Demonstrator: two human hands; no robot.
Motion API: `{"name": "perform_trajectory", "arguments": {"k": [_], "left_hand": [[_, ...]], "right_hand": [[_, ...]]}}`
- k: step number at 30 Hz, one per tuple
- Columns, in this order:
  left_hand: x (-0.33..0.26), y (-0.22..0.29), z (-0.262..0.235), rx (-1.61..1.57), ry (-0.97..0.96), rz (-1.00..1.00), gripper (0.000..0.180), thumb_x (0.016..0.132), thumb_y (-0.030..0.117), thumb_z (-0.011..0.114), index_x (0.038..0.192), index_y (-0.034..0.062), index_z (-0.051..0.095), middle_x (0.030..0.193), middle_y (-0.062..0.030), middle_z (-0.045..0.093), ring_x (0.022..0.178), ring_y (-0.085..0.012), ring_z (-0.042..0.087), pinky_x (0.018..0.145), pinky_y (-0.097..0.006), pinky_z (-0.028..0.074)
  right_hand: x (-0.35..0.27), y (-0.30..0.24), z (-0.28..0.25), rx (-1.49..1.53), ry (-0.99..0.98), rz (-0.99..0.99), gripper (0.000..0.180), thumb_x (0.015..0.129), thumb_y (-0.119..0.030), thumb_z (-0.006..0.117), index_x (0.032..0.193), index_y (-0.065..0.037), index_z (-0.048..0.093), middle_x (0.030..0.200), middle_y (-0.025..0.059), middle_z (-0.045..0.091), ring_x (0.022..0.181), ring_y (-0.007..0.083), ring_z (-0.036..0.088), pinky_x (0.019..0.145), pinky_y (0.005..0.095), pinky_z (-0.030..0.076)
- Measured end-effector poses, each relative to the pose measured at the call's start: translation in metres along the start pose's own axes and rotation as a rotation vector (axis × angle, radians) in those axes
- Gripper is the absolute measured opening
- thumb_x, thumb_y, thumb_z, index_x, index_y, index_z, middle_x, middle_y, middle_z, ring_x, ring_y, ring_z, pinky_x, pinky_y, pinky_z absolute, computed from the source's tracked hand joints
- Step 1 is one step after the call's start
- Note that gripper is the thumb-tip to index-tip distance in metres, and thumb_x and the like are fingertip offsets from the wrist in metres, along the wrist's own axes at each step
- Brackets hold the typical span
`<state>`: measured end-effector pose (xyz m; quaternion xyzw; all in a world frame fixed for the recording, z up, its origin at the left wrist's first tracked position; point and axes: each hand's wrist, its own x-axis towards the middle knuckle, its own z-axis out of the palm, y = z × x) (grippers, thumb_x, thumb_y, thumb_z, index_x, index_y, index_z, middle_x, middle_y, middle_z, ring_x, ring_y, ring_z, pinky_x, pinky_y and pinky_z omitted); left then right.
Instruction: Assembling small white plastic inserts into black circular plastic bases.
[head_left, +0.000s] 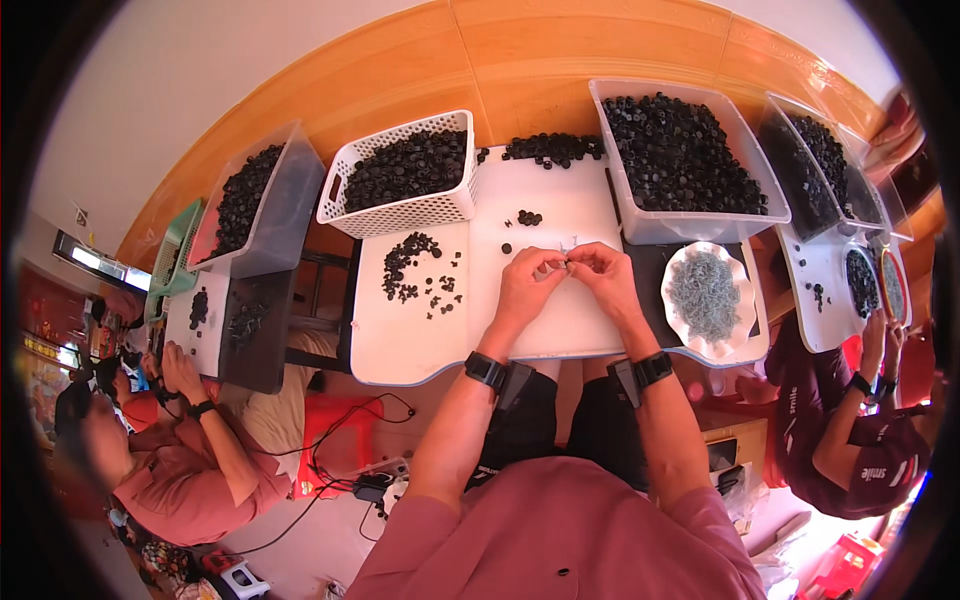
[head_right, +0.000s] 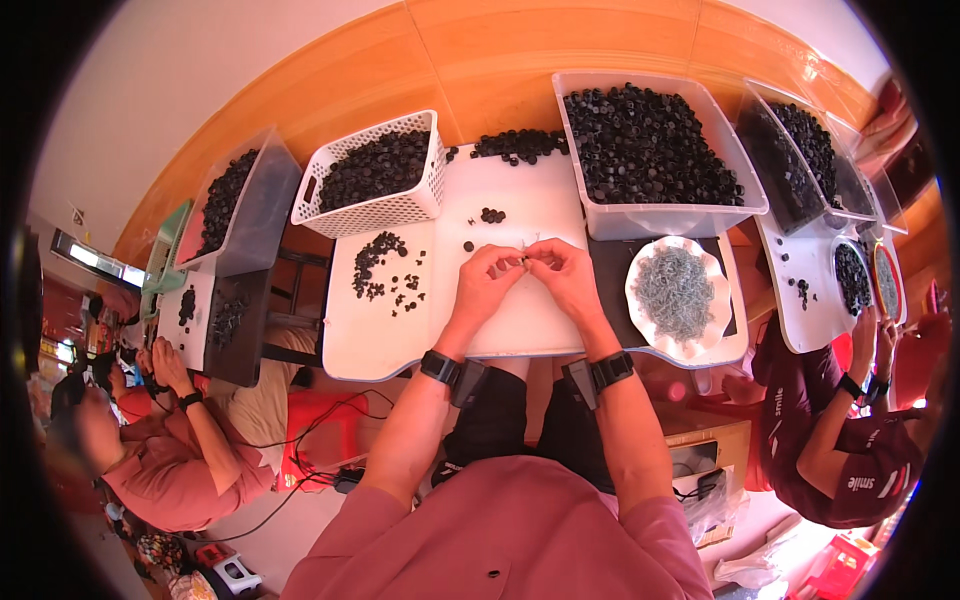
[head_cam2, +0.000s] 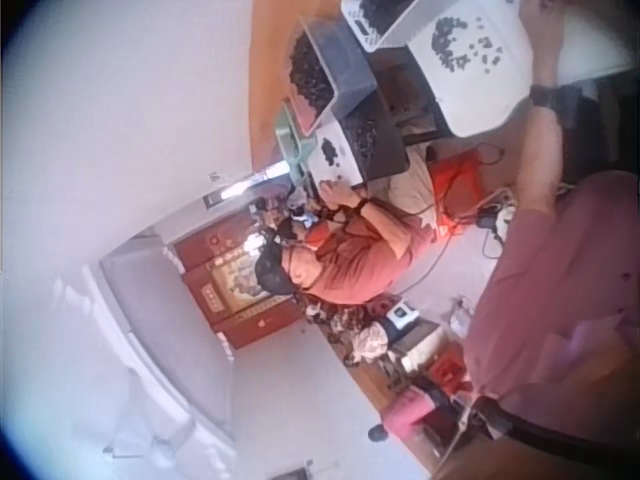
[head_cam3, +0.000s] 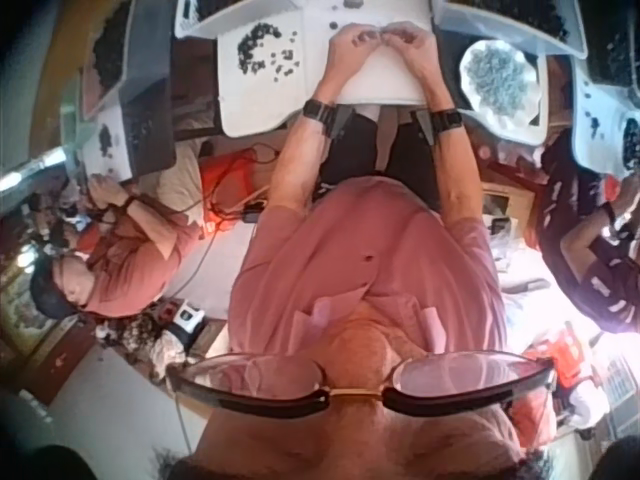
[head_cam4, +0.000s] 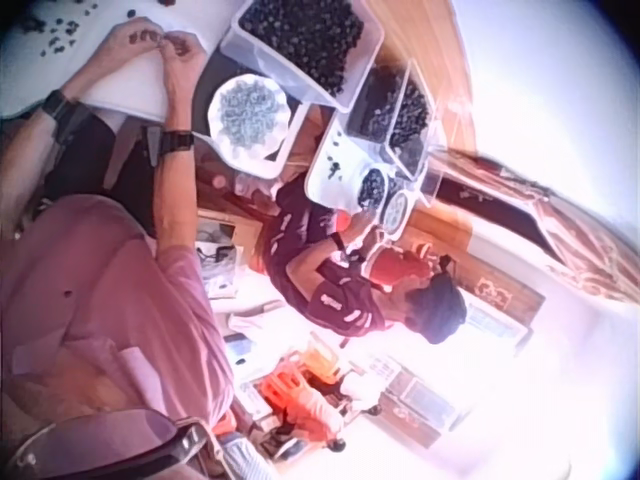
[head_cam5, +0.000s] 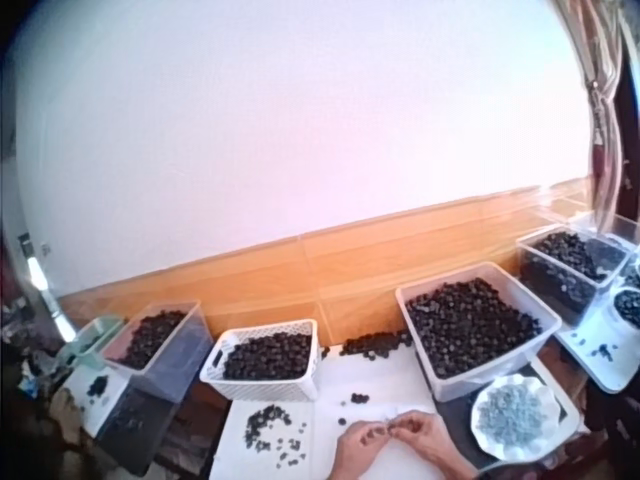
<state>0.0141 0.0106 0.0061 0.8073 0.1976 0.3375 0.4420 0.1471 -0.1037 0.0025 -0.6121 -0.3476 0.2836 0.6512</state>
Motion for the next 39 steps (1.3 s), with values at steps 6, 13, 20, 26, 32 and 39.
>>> {"name": "perform_trajectory", "arguments": {"k": [6,13,20,26,32,39], "left_hand": [[0.017,0.006,-0.027,0.261,0.203,0.08,0.032,0.081,-0.003,0.069,0.112,0.0066,0.071,0.118,-0.0117,0.064,0.104,-0.0287,0.062,0.082,-0.039,0.053],[0.037,-0.011,-0.079,0.658,-0.311,0.159,0.031,0.083,-0.008,0.058,0.108,0.0039,0.073,0.114,-0.0153,0.064,0.112,-0.0366,0.06,0.098,-0.045,0.05],[0.032,-0.001,-0.065,0.485,-0.22,0.075,0.018,0.092,0.005,0.068,0.109,0.0027,0.071,0.104,-0.017,0.071,0.096,-0.0328,0.07,0.086,-0.041,0.056],[0.005,-0.007,-0.017,-0.358,-0.116,-0.287,0.019,0.098,0.007,0.067,0.116,-0.0008,0.067,0.102,-0.0134,0.077,0.086,-0.016,0.072,0.075,-0.029,0.057],[0.0,-0.016,-0.012,-0.498,-0.144,-0.325,0.025,0.101,0.005,0.062,0.126,-0.0003,0.062,0.108,-0.0138,0.076,0.088,-0.0157,0.072,0.076,-0.027,0.057],[-0.002,0.001,-0.007,-0.372,-0.188,-0.316,0.025,0.101,0.003,0.061,0.126,-0.0018,0.061,0.111,-0.012,0.075,0.093,-0.0163,0.072,0.08,-0.027,0.056]], "right_hand": [[0.003,-0.001,0.004,-0.062,0.138,-0.036,0.017,0.088,-0.007,0.074,0.104,0.0,0.077,0.084,0.0017,0.073,0.074,0.0064,0.063,0.069,0.0235,0.051],[-0.006,-0.01,0.006,-0.246,0.179,-0.108,0.015,0.087,-0.007,0.074,0.102,-0.002,0.078,0.085,0.0047,0.074,0.07,0.0095,0.063,0.068,0.026,0.054],[-0.01,-0.008,0.004,-0.205,0.192,-0.072,0.015,0.087,-0.006,0.075,0.102,-0.001,0.077,0.087,0.005,0.074,0.07,0.0089,0.063,0.067,0.0255,0.053],[-0.004,-0.005,0.003,-0.127,0.225,-0.118,0.017,0.089,-0.006,0.074,0.104,-0.002,0.078,0.088,0.0042,0.074,0.072,0.008,0.061,0.068,0.0246,0.051],[-0.002,-0.001,0.008,-0.04,0.224,-0.053,0.017,0.088,-0.006,0.076,0.104,-0.003,0.078,0.088,0.0039,0.075,0.071,0.007,0.062,0.066,0.0234,0.05],[-0.009,-0.01,0.006,-0.149,0.177,-0.159,0.017,0.087,-0.006,0.075,0.104,-0.003,0.077,0.089,0.0043,0.075,0.069,0.0087,0.061,0.061,0.0248,0.047]]}}
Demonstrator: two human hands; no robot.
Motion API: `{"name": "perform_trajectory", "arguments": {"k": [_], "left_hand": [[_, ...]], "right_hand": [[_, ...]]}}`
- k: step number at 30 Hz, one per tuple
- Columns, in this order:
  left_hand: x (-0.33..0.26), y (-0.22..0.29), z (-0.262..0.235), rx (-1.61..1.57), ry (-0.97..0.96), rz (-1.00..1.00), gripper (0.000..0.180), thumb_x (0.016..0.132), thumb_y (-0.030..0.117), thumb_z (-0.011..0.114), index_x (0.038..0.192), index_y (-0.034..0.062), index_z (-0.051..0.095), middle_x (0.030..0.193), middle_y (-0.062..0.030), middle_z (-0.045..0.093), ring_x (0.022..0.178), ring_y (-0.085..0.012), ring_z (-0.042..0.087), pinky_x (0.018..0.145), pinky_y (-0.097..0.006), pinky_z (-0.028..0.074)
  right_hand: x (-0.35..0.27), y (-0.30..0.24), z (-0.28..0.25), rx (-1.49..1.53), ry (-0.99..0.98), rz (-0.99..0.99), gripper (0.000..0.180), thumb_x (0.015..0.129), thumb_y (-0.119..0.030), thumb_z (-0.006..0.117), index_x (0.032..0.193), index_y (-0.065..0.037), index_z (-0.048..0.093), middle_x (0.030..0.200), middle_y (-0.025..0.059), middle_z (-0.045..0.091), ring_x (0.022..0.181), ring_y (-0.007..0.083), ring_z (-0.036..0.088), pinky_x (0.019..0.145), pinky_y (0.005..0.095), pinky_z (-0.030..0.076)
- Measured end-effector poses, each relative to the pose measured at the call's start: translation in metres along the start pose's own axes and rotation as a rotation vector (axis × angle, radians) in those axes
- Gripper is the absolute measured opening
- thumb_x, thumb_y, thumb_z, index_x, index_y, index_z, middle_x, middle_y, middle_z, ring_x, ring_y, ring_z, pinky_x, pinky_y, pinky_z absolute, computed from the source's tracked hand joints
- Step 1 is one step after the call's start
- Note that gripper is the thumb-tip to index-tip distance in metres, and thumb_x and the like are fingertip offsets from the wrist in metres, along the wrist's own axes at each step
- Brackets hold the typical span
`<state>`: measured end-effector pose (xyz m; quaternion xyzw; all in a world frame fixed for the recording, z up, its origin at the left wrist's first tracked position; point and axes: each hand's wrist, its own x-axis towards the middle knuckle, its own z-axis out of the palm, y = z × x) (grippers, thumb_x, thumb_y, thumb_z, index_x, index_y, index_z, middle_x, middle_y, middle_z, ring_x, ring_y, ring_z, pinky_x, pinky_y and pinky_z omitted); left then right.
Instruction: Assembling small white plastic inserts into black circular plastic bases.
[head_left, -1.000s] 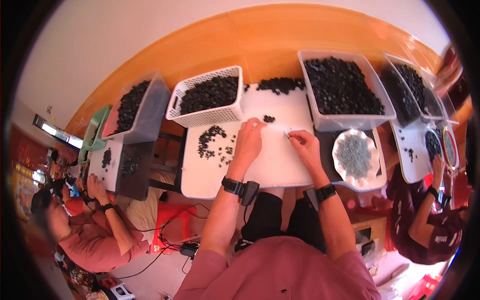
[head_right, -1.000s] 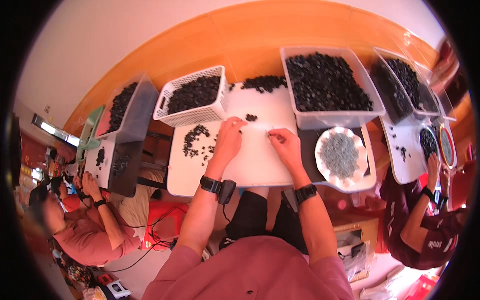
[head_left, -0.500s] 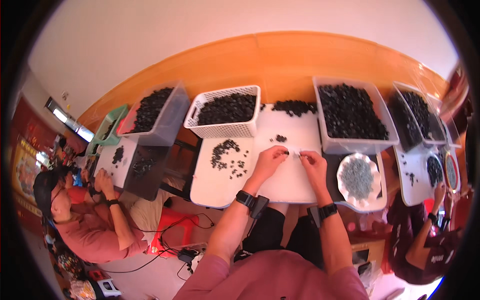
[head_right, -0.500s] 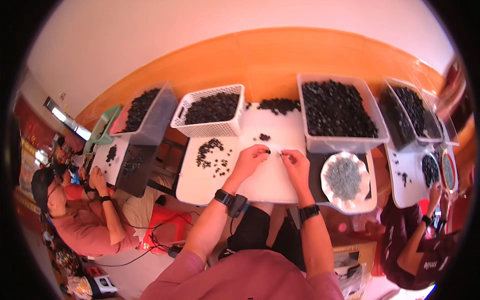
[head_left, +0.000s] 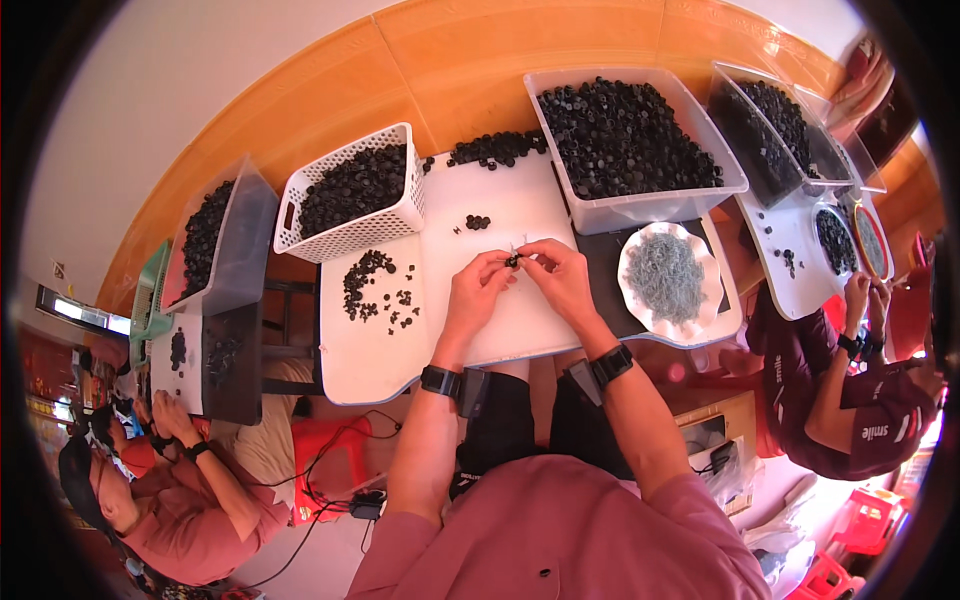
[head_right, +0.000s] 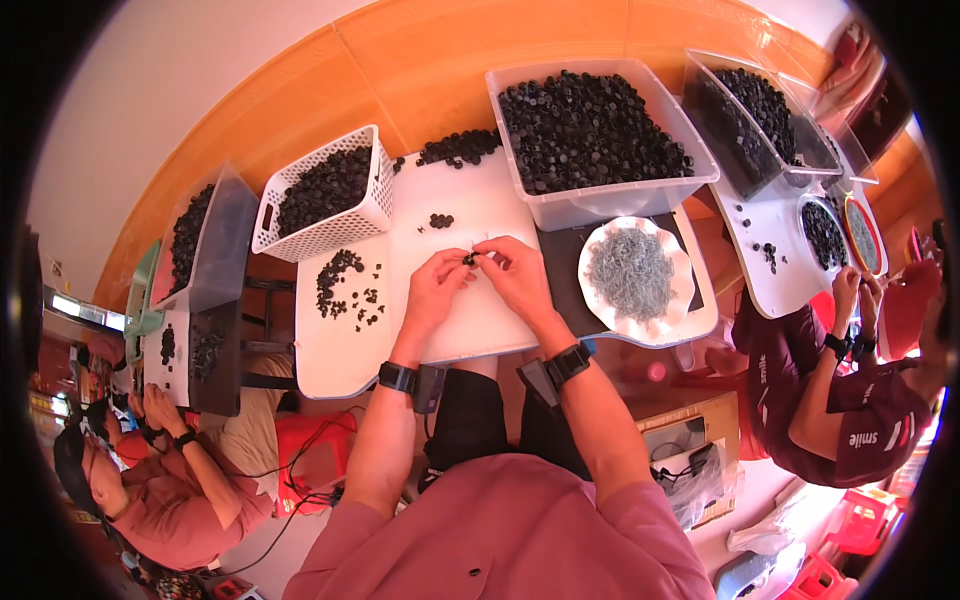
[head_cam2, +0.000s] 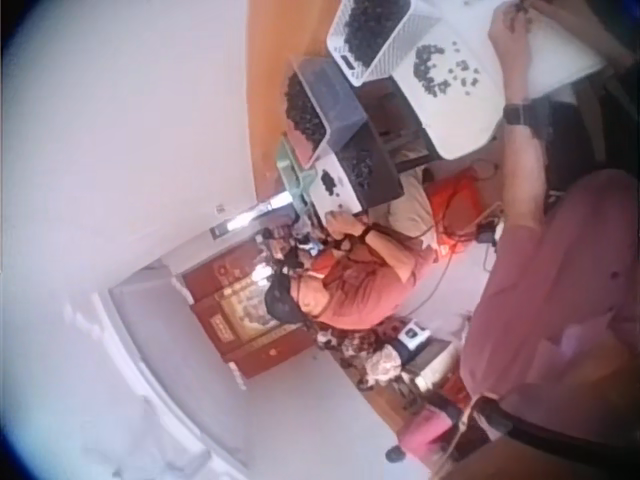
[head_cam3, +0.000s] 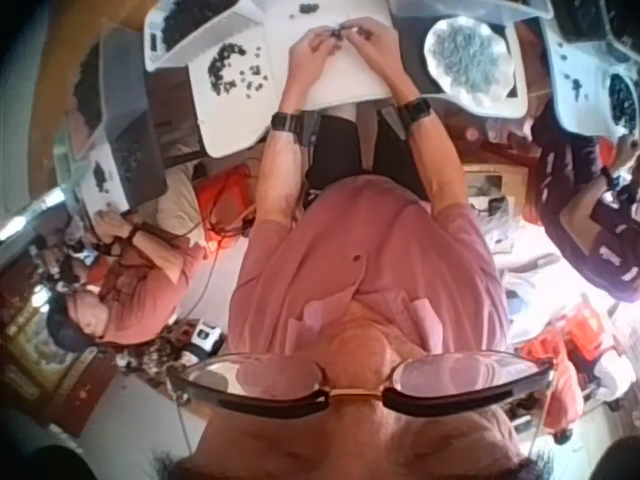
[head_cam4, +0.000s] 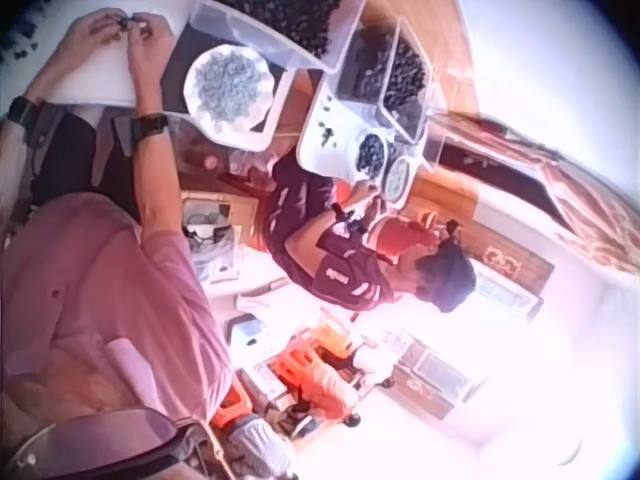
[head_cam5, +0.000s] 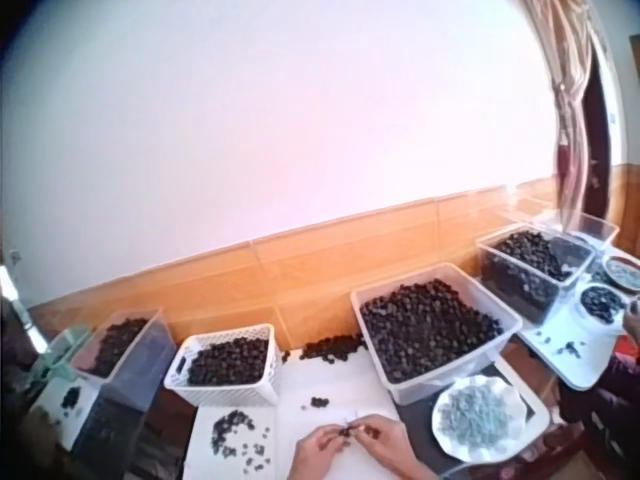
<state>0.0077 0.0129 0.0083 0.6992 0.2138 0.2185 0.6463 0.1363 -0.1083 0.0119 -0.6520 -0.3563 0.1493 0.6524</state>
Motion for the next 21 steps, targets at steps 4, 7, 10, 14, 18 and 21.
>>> {"name": "perform_trajectory", "arguments": {"k": [4,7,10,14,18,21], "left_hand": [[-0.0015,-0.0021,-0.0007,0.003,0.017,0.022,0.023,0.101,0.004,0.062,0.124,-0.0012,0.064,0.109,-0.0107,0.077,0.092,-0.0151,0.073,0.077,-0.028,0.057],[-0.0027,0.0004,-0.0005,0.017,-0.008,0.0,0.027,0.101,0.003,0.062,0.127,-0.0015,0.062,0.112,-0.0111,0.075,0.096,-0.0159,0.072,0.083,-0.028,0.056],[-0.0026,0.0015,-0.0006,0.039,-0.002,-0.013,0.028,0.098,0.001,0.066,0.126,-0.002,0.062,0.11,-0.0101,0.075,0.097,-0.0149,0.071,0.084,-0.027,0.056],[-0.0008,-0.0012,0.0005,0.078,0.012,0.041,0.03,0.095,-0.001,0.07,0.124,-0.0029,0.063,0.107,-0.0092,0.075,0.097,-0.0137,0.071,0.085,-0.026,0.056],[-0.0007,-0.0008,0.0019,0.109,0.047,-0.008,0.029,0.094,-0.003,0.07,0.122,-0.0042,0.064,0.106,-0.0093,0.075,0.097,-0.0133,0.071,0.087,-0.026,0.056],[-0.0013,-0.0001,0.0017,0.094,0.044,-0.007,0.029,0.095,-0.003,0.069,0.123,-0.0046,0.064,0.106,-0.0095,0.075,0.098,-0.0139,0.071,0.088,-0.027,0.056]], "right_hand": [[-0.0009,-0.0025,0.0011,-0.059,-0.009,-0.022,0.016,0.087,-0.006,0.075,0.103,-0.003,0.077,0.09,0.0057,0.075,0.068,0.0104,0.062,0.06,0.0261,0.048],[-0.0015,-0.0025,0.0017,-0.051,0.009,-0.036,0.016,0.086,-0.004,0.075,0.102,-0.004,0.078,0.091,0.0026,0.075,0.067,0.0048,0.057,0.059,0.0218,0.044],[-0.0019,-0.0022,0.003,-0.081,-0.022,-0.08,0.014,0.086,-0.004,0.075,0.1,-0.003,0.078,0.091,0.0028,0.075,0.067,0.0059,0.058,0.059,0.0226,0.045],[-0.0019,-0.0036,0.0031,-0.09,-0.029,-0.094,0.013,0.086,-0.003,0.075,0.099,-0.003,0.078,0.091,0.0027,0.075,0.068,0.0063,0.058,0.059,0.023,0.045],[-0.0029,-0.004,0.002,-0.063,-0.007,-0.101,0.013,0.085,-0.003,0.075,0.098,-0.002,0.076,0.091,0.0052,0.074,0.066,0.0105,0.06,0.06,0.0259,0.047],[-0.0032,-0.004,0.0029,-0.053,0.01,-0.12,0.014,0.085,-0.003,0.076,0.098,-0.002,0.075,0.09,0.0075,0.073,0.064,0.0145,0.06,0.059,0.0288,0.049]]}}
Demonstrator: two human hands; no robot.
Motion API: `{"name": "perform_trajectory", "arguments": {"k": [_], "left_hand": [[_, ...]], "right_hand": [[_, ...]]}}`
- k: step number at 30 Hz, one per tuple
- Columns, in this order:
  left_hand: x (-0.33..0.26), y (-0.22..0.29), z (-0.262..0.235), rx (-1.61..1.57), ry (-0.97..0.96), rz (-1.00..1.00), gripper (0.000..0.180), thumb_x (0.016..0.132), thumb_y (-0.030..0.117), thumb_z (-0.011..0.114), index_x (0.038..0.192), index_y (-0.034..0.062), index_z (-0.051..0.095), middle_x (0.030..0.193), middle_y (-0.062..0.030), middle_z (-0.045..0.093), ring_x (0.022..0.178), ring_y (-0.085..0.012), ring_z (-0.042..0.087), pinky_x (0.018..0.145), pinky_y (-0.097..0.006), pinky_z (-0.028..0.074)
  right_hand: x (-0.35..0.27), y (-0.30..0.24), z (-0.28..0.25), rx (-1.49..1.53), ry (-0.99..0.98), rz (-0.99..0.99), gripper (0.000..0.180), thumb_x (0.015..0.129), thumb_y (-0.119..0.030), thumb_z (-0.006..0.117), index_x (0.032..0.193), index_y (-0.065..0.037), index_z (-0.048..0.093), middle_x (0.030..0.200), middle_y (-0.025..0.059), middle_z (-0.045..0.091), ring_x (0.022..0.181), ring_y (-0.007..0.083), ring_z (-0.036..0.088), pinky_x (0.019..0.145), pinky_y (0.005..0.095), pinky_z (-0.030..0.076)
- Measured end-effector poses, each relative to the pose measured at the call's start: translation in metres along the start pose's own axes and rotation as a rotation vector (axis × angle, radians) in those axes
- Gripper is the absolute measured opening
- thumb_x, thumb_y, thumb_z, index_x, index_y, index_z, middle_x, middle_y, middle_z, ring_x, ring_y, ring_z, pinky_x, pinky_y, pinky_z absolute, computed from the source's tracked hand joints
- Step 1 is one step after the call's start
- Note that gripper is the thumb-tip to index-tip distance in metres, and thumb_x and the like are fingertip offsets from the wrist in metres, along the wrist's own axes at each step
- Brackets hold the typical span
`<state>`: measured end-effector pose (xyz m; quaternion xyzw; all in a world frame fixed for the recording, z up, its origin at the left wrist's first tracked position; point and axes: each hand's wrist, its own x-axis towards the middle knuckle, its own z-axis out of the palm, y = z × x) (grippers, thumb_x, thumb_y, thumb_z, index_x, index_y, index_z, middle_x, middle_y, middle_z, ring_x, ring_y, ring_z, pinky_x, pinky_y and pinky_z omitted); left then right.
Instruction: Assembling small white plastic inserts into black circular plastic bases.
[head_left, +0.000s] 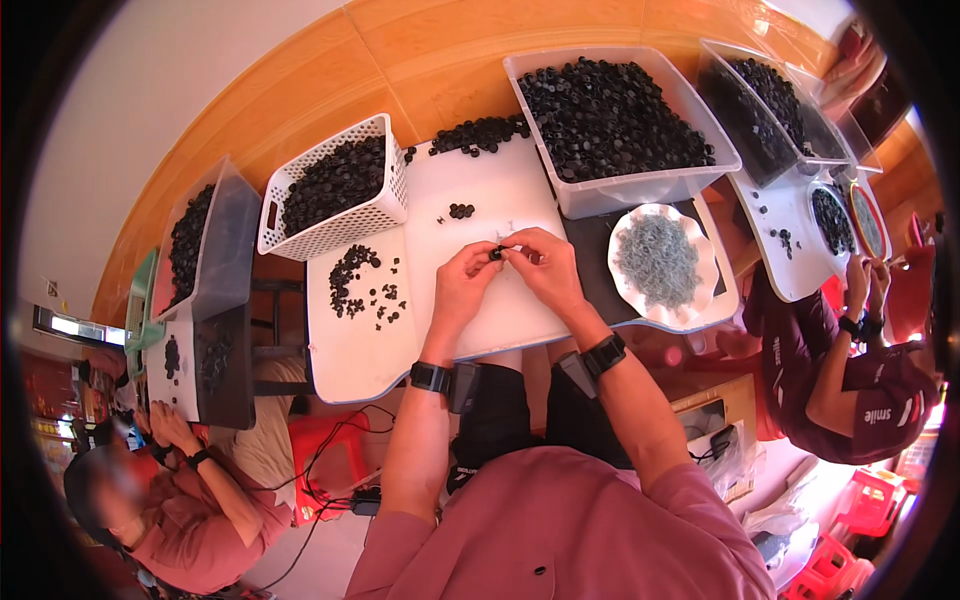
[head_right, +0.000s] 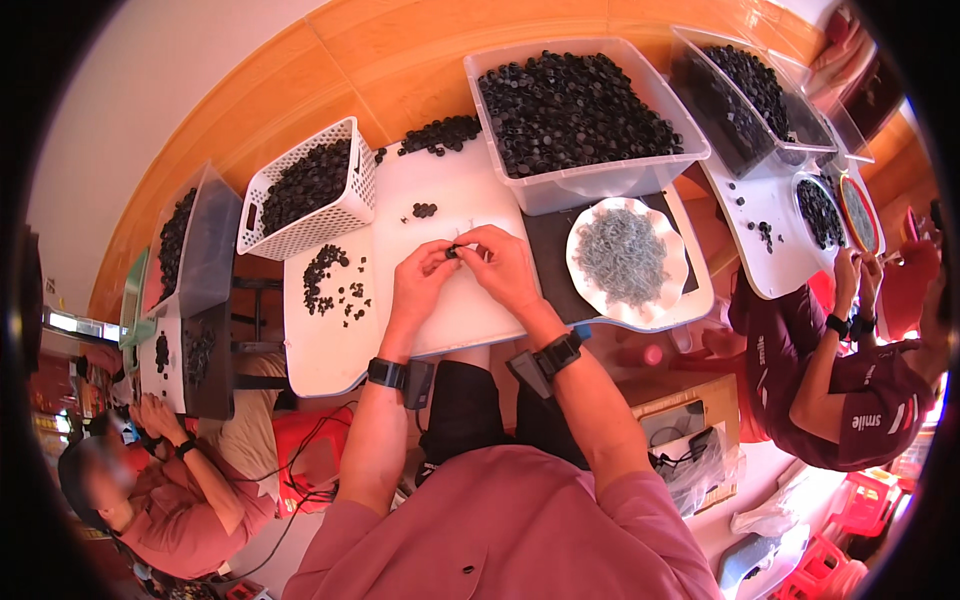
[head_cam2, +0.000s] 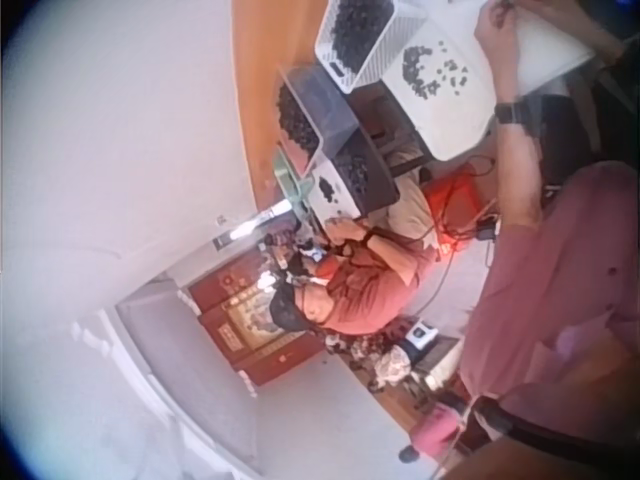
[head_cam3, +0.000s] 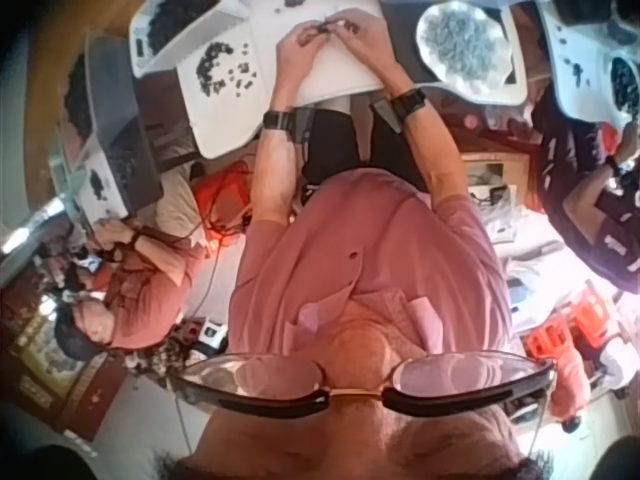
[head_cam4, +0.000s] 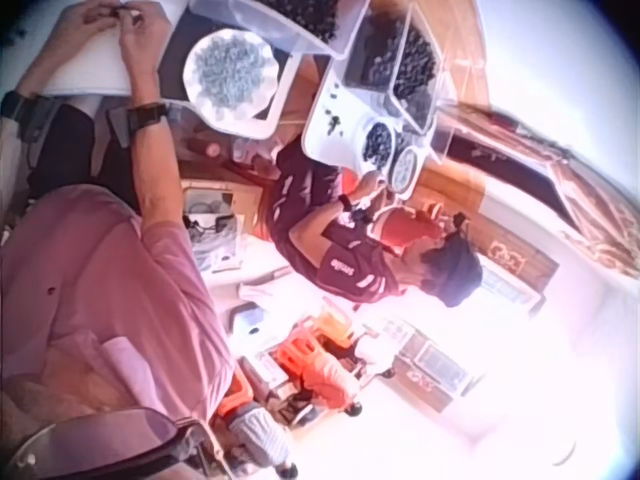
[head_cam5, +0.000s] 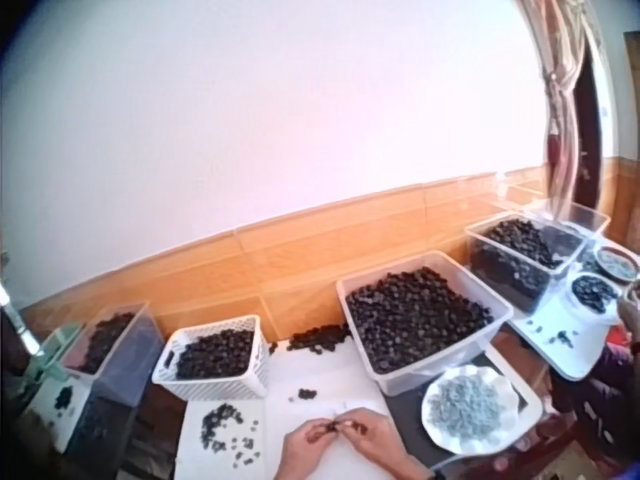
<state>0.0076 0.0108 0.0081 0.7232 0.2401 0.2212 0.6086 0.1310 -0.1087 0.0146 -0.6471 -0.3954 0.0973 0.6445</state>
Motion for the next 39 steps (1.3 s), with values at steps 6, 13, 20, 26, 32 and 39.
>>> {"name": "perform_trajectory", "arguments": {"k": [6,13,20,26,32,39], "left_hand": [[-0.001,0.001,0.0,-0.033,-0.013,0.007,0.032,0.096,-0.003,0.067,0.128,-0.005,0.063,0.108,-0.0095,0.074,0.098,-0.0147,0.071,0.089,-0.027,0.057],[-0.001,0.0,0.002,-0.045,0.013,0.033,0.029,0.095,-0.001,0.07,0.123,-0.0023,0.068,0.105,-0.0091,0.077,0.093,-0.0124,0.072,0.086,-0.027,0.057],[-0.002,0.004,0.002,0.053,0.042,0.053,0.033,0.092,0.002,0.073,0.124,-0.002,0.066,0.099,-0.0109,0.078,0.091,-0.0116,0.072,0.084,-0.026,0.057],[-0.002,-0.001,0.001,0.068,0.05,0.012,0.024,0.093,0.0,0.073,0.116,-0.0014,0.064,0.099,-0.0084,0.077,0.093,-0.0106,0.071,0.084,-0.025,0.056],[0.0,-0.009,0.001,0.025,0.064,0.06,0.026,0.092,0.005,0.075,0.116,-0.0011,0.067,0.095,-0.0094,0.079,0.087,-0.0104,0.072,0.079,-0.026,0.055],[-0.001,-0.01,0.003,0.063,0.082,0.086,0.026,0.091,0.005,0.075,0.115,-0.0003,0.067,0.091,-0.0097,0.079,0.083,-0.011,0.072,0.076,-0.026,0.056]], "right_hand": [[0.0,-0.003,-0.002,-0.024,-0.006,0.01,0.014,0.085,-0.003,0.076,0.098,-0.002,0.075,0.092,0.0079,0.073,0.064,0.015,0.061,0.059,0.0284,0.05],[0.0,-0.007,-0.003,-0.024,-0.033,-0.014,0.014,0.085,-0.002,0.075,0.098,-0.001,0.075,0.093,0.0092,0.073,0.065,0.0171,0.063,0.061,0.0294,0.051],[-0.001,-0.003,-0.001,-0.075,-0.058,-0.026,0.014,0.085,-0.001,0.074,0.099,-0.001,0.075,0.094,0.0101,0.074,0.07,0.0208,0.068,0.063,0.0307,0.053],[-0.002,-0.003,-0.001,-0.069,-0.071,-0.063,0.014,0.087,-0.001,0.072,0.1,-0.002,0.076,0.095,0.0102,0.075,0.079,0.0228,0.072,0.064,0.0313,0.054],[-0.001,0.003,0.0,-0.024,-0.068,-0.033,0.014,0.089,0.0,0.071,0.102,-0.003,0.077,0.097,0.0091,0.076,0.081,0.0202,0.072,0.065,0.0296,0.053],[-0.002,0.004,0.0,-0.028,-0.064,0.054,0.013,0.089,-0.003,0.074,0.101,-0.003,0.077,0.092,0.0093,0.076,0.075,0.0179,0.071,0.065,0.0287,0.053]]}}
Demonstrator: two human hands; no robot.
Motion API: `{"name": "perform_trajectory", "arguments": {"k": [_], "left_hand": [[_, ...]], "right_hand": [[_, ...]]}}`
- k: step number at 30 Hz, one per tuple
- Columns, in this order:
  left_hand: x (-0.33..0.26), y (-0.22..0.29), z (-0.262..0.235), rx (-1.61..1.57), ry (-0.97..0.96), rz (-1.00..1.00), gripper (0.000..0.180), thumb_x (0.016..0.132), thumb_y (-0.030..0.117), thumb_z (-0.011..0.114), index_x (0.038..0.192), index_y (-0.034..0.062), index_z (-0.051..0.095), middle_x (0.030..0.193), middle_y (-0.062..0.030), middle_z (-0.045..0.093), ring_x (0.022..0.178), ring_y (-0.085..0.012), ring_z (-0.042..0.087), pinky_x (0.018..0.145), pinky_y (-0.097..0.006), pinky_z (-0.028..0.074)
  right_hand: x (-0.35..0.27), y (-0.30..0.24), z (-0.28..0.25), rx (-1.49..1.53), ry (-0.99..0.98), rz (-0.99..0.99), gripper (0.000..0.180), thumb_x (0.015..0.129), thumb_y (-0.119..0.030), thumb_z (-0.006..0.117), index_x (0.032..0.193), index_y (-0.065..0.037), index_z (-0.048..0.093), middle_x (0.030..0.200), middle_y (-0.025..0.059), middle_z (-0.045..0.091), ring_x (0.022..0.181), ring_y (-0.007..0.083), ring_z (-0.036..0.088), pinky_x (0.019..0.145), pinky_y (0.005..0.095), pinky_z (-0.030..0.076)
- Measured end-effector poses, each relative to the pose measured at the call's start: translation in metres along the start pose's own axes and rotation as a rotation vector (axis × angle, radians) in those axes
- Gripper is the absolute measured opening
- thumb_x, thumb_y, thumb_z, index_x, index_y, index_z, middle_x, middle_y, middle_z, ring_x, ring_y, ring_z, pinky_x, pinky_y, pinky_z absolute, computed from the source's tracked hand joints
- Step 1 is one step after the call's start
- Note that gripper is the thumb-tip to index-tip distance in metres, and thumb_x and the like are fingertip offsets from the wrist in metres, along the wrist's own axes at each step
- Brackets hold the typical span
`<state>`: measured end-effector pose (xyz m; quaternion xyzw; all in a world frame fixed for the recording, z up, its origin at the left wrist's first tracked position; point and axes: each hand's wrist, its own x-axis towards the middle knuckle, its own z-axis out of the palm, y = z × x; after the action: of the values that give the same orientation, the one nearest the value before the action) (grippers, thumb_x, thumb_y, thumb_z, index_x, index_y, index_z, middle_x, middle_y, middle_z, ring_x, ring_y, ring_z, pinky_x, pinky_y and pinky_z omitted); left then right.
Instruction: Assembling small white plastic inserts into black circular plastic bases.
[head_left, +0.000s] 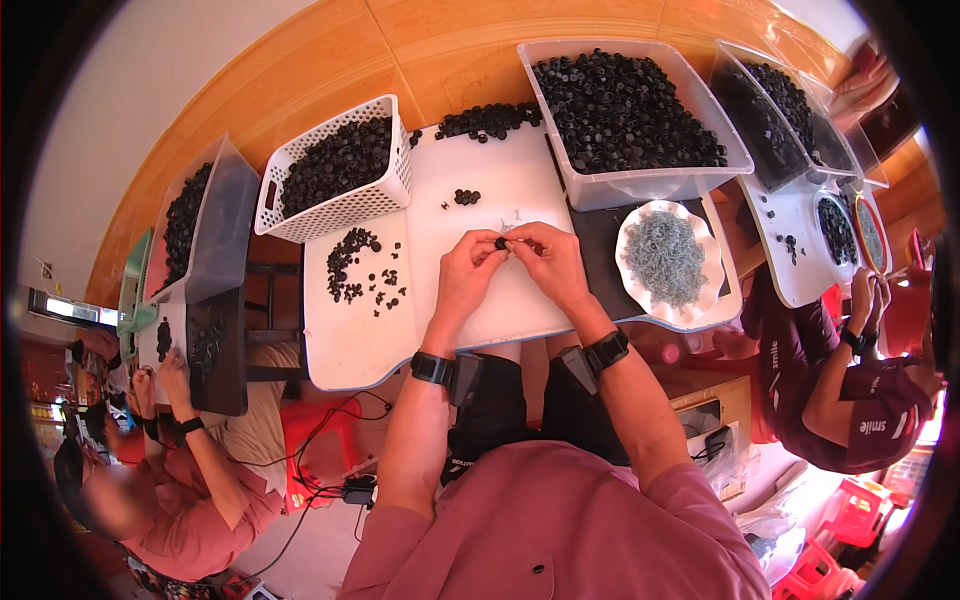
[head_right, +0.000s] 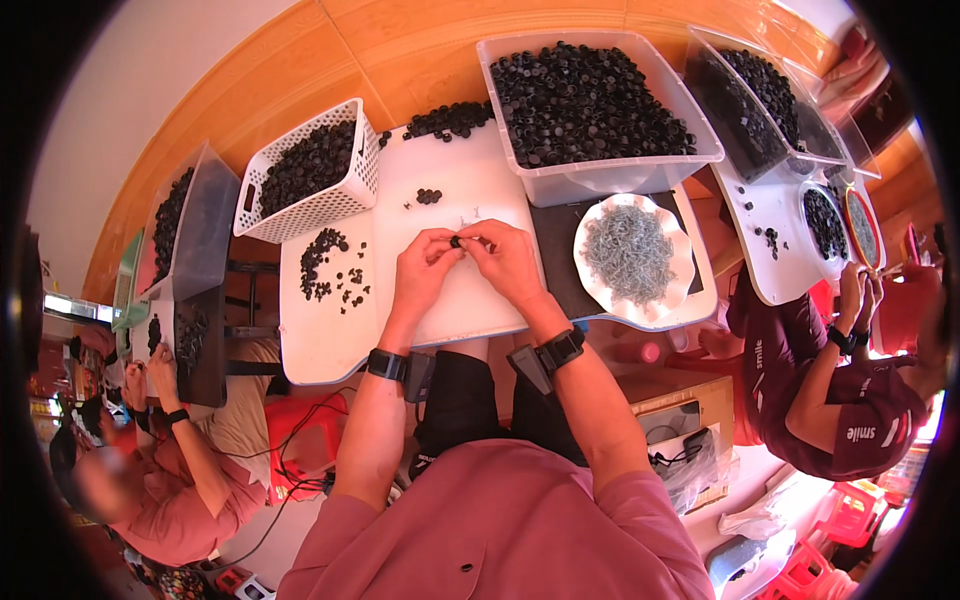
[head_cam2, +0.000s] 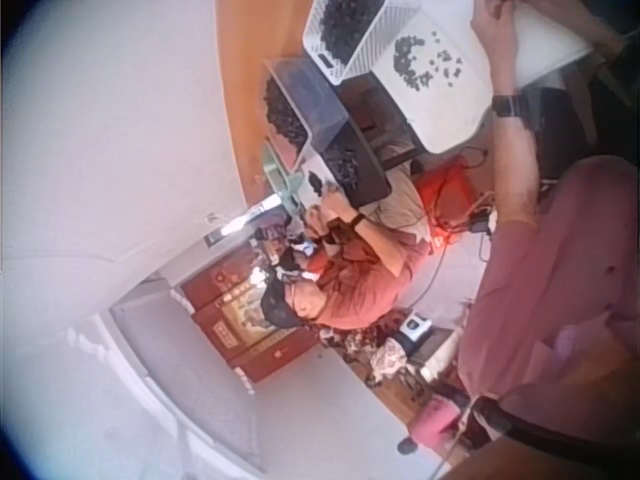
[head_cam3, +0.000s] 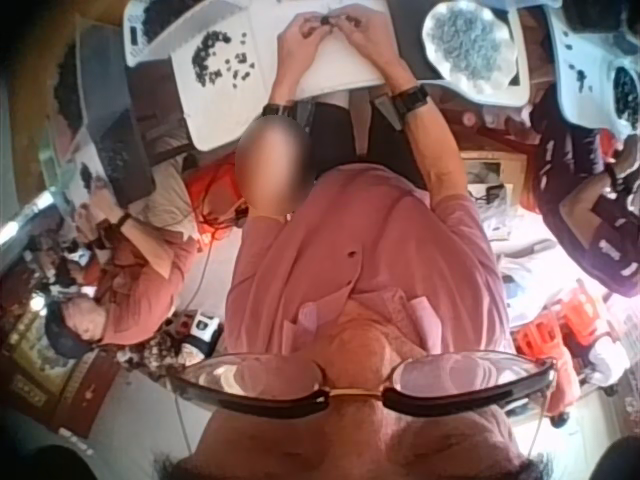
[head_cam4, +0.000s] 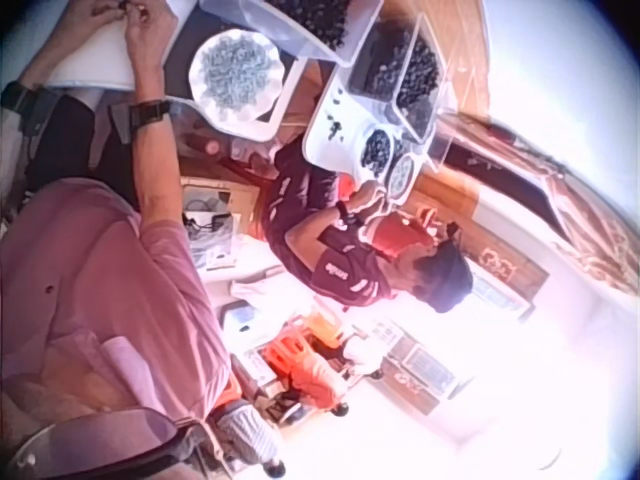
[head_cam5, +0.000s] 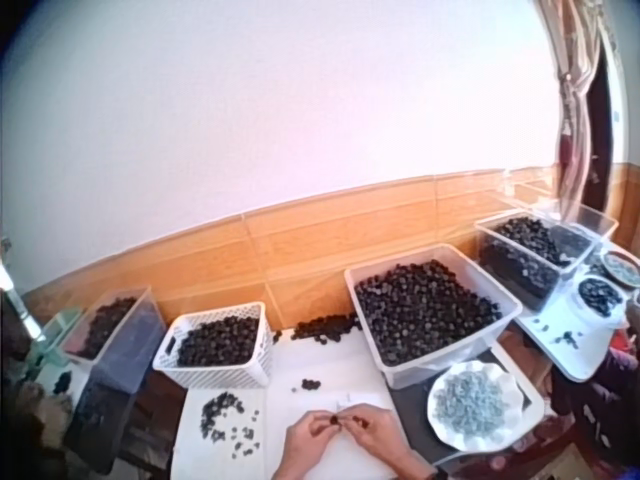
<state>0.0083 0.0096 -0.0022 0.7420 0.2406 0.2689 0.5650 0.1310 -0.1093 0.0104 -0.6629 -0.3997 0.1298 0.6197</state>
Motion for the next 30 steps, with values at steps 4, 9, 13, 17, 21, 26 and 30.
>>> {"name": "perform_trajectory", "arguments": {"k": [4,9,13,17,21,26,30], "left_hand": [[-0.001,-0.003,0.001,0.062,0.036,0.021,0.025,0.09,0.006,0.076,0.113,0.0003,0.067,0.089,-0.0106,0.078,0.081,-0.0127,0.074,0.074,-0.027,0.057],[-0.002,0.002,0.004,0.122,0.036,0.022,0.023,0.091,0.003,0.074,0.111,-0.0008,0.066,0.091,-0.0103,0.078,0.083,-0.0129,0.074,0.075,-0.026,0.057],[-0.002,0.007,0.004,0.177,0.034,0.03,0.02,0.092,0.002,0.074,0.11,-0.0015,0.065,0.091,-0.0092,0.078,0.084,-0.0106,0.073,0.074,-0.025,0.057],[-0.001,0.008,0.004,0.165,0.065,0.068,0.02,0.091,0.007,0.075,0.107,-0.0004,0.065,0.086,-0.0115,0.077,0.077,-0.0175,0.075,0.071,-0.029,0.057],[-0.001,0.006,0.0,0.218,0.074,0.021,0.021,0.091,0.008,0.074,0.106,-0.001,0.064,0.082,-0.012,0.076,0.074,-0.0176,0.074,0.068,-0.031,0.055],[-0.001,0.009,-0.001,0.138,0.01,0.011,0.029,0.091,0.01,0.074,0.117,-0.0011,0.065,0.086,-0.0115,0.077,0.079,-0.0164,0.075,0.073,-0.029,0.057],[0.005,0.003,-0.007,-0.065,-0.036,-0.066,0.028,0.098,0.011,0.068,0.12,-0.006,0.066,0.091,-0.0117,0.078,0.086,-0.0139,0.074,0.079,-0.028,0.059]], "right_hand": [[0.0,-0.001,0.001,-0.042,-0.004,-0.016,0.013,0.088,-0.003,0.074,0.101,-0.002,0.077,0.093,0.0096,0.077,0.076,0.0183,0.072,0.064,0.0286,0.054],[-0.001,-0.001,0.003,-0.083,0.029,-0.133,0.011,0.086,0.0,0.074,0.097,-0.001,0.075,0.092,0.0111,0.075,0.078,0.0244,0.073,0.065,0.033,0.057],[-0.001,0.001,0.006,-0.13,0.058,-0.219,0.011,0.082,0.002,0.075,0.093,-0.002,0.074,0.09,0.0121,0.073,0.078,0.0304,0.073,0.066,0.0374,0.058],[-0.001,0.004,0.007,-0.285,0.052,-0.334,0.013,0.084,0.002,0.074,0.096,-0.002,0.074,0.092,0.0116,0.074,0.078,0.0284,0.073,0.066,0.0346,0.058],[-0.007,-0.001,0.013,-0.383,0.012,-0.418,0.017,0.083,0.004,0.071,0.099,-0.002,0.073,0.092,0.014,0.073,0.078,0.0325,0.072,0.067,0.0374,0.058],[-0.007,-0.002,0.01,-0.384,0.006,-0.464,0.023,0.082,0.003,0.066,0.104,-0.005,0.067,0.088,0.0127,0.069,0.075,0.0345,0.07,0.065,0.0429,0.057],[-0.008,-0.002,0.014,-0.392,0.005,-0.433,0.025,0.09,0.003,0.065,0.114,-0.003,0.064,0.09,0.0157,0.073,0.077,0.0364,0.072,0.067,0.0403,0.058]]}}
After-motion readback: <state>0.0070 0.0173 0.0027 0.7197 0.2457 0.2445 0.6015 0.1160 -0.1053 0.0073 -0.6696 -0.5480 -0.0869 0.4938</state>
